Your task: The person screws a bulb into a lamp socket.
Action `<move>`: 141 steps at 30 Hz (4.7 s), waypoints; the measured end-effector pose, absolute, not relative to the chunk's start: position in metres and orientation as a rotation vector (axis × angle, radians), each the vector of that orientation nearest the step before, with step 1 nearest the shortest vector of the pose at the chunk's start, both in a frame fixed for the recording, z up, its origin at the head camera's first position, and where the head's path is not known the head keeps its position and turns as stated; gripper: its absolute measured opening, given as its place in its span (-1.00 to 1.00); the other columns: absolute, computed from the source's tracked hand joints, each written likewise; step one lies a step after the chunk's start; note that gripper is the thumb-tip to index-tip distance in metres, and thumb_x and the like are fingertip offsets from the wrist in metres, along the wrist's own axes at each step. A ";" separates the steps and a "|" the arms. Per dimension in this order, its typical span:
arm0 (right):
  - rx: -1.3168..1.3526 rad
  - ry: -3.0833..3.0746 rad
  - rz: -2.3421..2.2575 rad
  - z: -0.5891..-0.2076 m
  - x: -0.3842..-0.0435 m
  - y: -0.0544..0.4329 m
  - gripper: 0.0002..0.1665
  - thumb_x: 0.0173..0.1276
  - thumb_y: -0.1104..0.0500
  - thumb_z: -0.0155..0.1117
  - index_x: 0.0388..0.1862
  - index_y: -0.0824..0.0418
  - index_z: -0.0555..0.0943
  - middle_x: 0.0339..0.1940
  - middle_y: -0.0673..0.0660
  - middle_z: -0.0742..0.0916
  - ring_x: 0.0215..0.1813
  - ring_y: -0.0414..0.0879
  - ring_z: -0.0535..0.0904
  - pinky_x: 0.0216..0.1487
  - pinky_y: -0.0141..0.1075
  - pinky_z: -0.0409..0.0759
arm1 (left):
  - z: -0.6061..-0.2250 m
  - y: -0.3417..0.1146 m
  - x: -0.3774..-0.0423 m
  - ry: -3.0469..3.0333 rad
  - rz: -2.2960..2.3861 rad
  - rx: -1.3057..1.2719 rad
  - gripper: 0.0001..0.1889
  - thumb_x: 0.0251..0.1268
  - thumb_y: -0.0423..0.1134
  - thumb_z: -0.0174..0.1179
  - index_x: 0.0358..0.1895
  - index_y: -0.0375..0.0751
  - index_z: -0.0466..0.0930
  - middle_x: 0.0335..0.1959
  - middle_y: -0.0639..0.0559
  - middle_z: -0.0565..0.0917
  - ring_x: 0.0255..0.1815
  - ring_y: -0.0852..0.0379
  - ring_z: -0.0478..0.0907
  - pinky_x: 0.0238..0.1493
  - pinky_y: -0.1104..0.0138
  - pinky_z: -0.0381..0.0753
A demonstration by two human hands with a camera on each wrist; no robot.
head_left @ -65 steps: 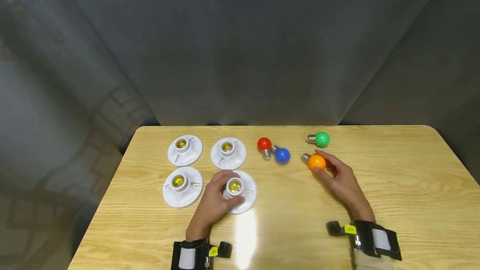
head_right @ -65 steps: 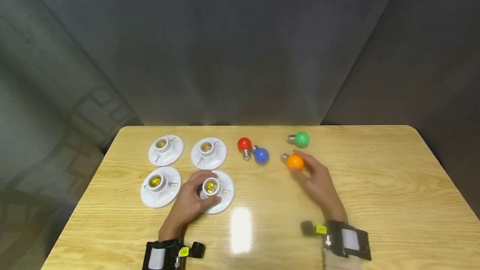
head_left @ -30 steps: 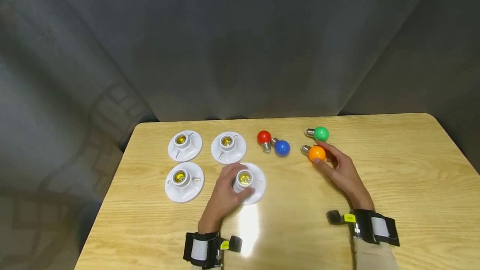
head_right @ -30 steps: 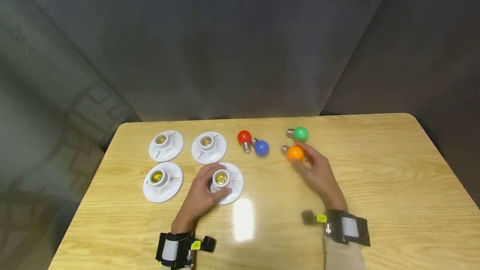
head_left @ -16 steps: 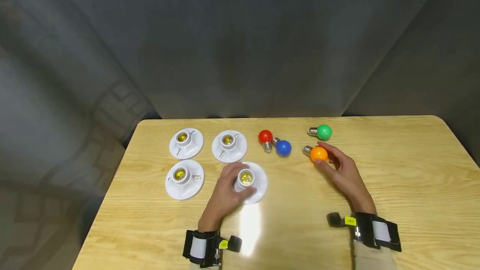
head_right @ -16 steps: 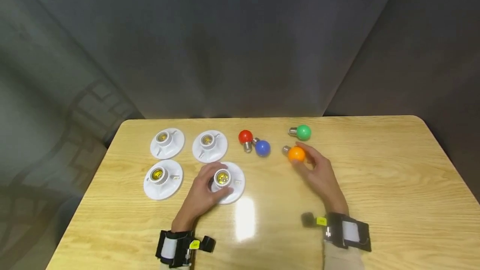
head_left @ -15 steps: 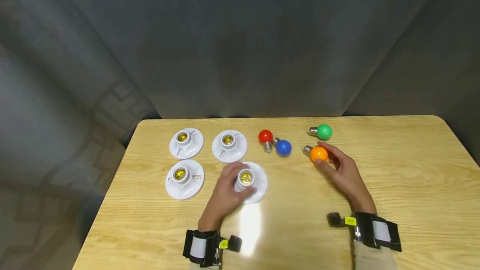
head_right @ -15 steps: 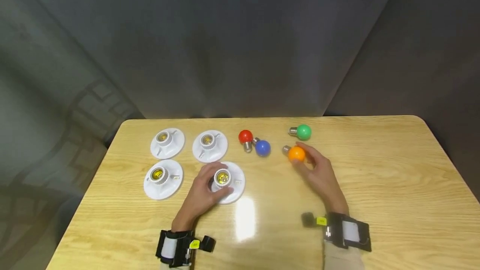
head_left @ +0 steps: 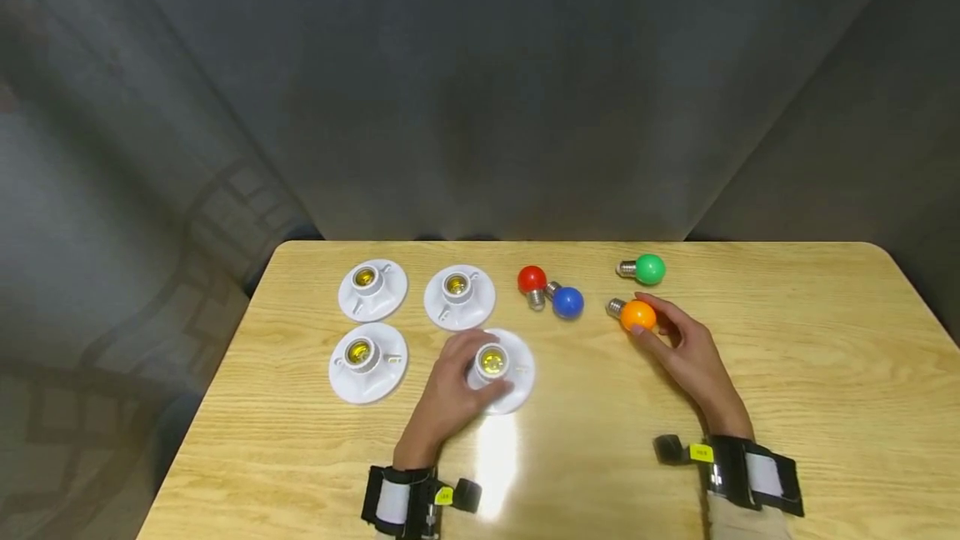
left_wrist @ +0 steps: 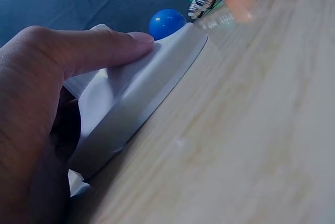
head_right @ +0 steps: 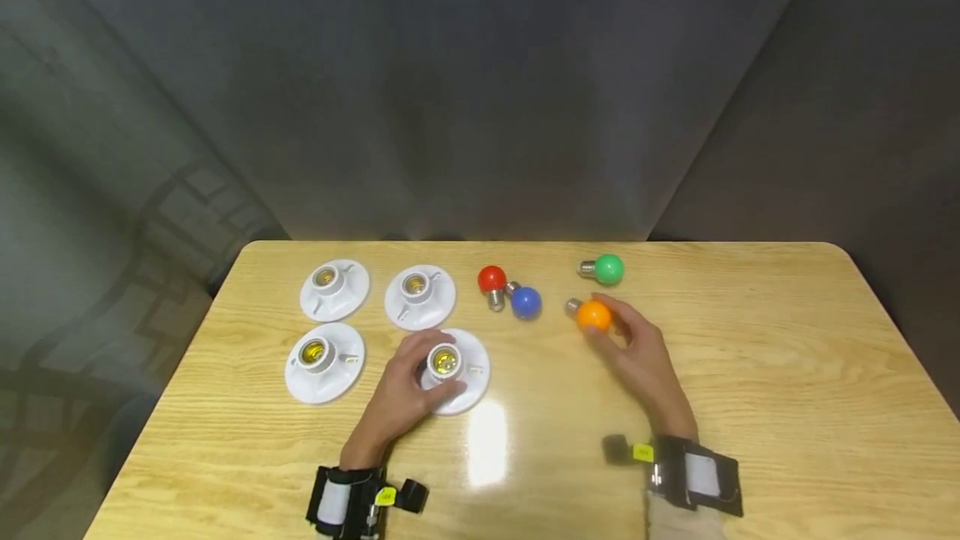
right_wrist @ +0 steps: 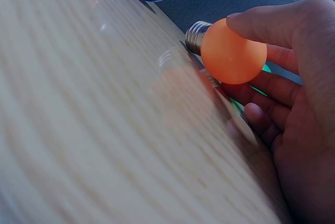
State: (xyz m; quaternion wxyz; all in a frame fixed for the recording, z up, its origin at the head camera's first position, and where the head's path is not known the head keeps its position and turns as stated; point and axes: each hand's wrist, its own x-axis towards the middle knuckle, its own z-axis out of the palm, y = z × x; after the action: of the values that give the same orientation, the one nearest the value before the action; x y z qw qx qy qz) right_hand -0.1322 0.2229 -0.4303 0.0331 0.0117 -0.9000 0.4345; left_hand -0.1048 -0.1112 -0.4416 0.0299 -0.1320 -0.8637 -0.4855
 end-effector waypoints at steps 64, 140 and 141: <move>0.018 -2.729 1.378 -0.430 -0.129 0.222 -0.38 0.39 -0.07 0.24 0.39 0.02 0.41 0.30 0.19 0.57 0.02 -0.43 0.34 -0.02 -0.61 0.31 | -0.443 -0.113 -0.106 -2.627 -1.485 -0.433 -0.41 -0.25 0.07 0.55 0.02 0.17 0.64 0.11 0.25 0.63 0.25 0.16 0.48 0.33 0.12 0.45; 0.140 -2.539 1.544 -0.395 -0.116 0.206 -0.49 0.39 0.16 0.25 0.29 0.19 0.45 -0.01 -0.30 0.63 -0.03 -0.43 0.53 -0.01 -0.70 0.44 | -0.445 -0.109 -0.104 -2.650 -1.493 -0.419 -0.39 -0.25 0.17 0.52 0.04 0.28 0.62 0.05 0.39 0.60 0.23 0.27 0.46 0.31 0.19 0.46; 0.150 -2.553 1.546 -0.395 -0.117 0.203 -0.49 0.39 0.15 0.26 0.29 0.19 0.46 -0.01 -0.27 0.64 -0.03 -0.43 0.53 -0.01 -0.69 0.44 | -0.444 -0.109 -0.104 -2.648 -1.491 -0.421 -0.39 -0.25 0.17 0.52 0.04 0.28 0.62 0.06 0.38 0.60 0.22 0.27 0.46 0.31 0.19 0.46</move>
State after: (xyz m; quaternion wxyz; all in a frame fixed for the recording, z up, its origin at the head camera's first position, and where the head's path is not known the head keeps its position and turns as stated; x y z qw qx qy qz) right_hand -0.1170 0.2034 -0.3946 0.0768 0.0500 -0.8518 0.5158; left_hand -0.1040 -0.1089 -0.4445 0.0369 -0.1373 -0.8625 -0.4856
